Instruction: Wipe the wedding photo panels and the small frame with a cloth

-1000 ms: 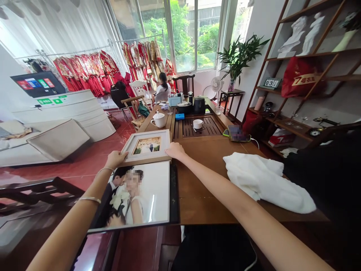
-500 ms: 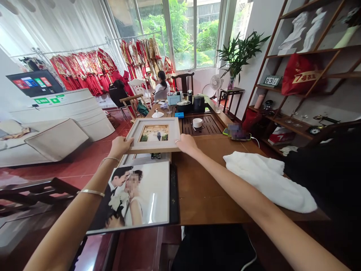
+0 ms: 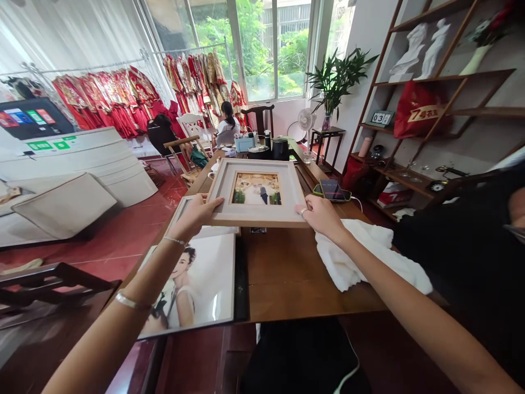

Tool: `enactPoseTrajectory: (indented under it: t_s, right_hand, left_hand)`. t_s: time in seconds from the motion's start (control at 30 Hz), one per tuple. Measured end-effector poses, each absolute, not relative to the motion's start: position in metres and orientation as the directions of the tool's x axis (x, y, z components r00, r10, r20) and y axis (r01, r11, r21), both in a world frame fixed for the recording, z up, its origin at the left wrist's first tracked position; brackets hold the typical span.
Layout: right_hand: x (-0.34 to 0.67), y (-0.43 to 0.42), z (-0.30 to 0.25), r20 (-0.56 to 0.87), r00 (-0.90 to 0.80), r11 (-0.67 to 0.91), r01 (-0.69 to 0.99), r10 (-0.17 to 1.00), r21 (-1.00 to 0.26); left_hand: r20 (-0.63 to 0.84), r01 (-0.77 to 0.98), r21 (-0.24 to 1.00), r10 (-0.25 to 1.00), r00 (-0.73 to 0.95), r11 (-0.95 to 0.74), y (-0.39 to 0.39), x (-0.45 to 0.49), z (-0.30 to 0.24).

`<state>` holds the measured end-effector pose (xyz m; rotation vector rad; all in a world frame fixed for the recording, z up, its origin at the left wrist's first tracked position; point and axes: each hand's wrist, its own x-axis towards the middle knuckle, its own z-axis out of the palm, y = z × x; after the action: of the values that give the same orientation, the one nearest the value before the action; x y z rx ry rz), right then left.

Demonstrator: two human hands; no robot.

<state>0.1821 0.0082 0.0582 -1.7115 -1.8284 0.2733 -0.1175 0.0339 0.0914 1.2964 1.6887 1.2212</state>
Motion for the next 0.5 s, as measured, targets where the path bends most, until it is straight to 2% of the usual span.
enactPoseTrajectory:
  t_s: [0.2,0.3,0.4,0.43,0.5]
  right_hand:
    - [0.210,-0.037,0.038,0.230,-0.017,0.143,0.829,0.973,-0.541]
    - [0.229,-0.050,0.027,0.179,-0.206,0.271,0.805,0.962,-0.528]
    - [0.256,-0.053,0.013,0.259,-0.321,0.401,0.832,0.911,-0.383]
    - [0.266,-0.053,0.007,0.268,-0.295,0.372,0.874,0.917,-0.312]
    - [0.282,-0.052,-0.006,0.197,-0.194,0.237,0.944,0.961,-0.228]
  left_hand:
    - [-0.059,0.261,0.954,0.945,-0.322,0.148,-0.011,-0.094,0.062]
    - [-0.066,0.203,0.970,0.952,-0.299,0.132,-0.029,-0.092,0.053]
    - [-0.065,0.187,0.974,0.954,-0.294,0.124,-0.043,-0.093,0.051]
    - [-0.060,0.187,0.975,0.953,-0.297,0.120,-0.047,-0.092,0.051]
    - [-0.036,0.188,0.977,0.952,-0.303,0.097,-0.052,-0.090,0.050]
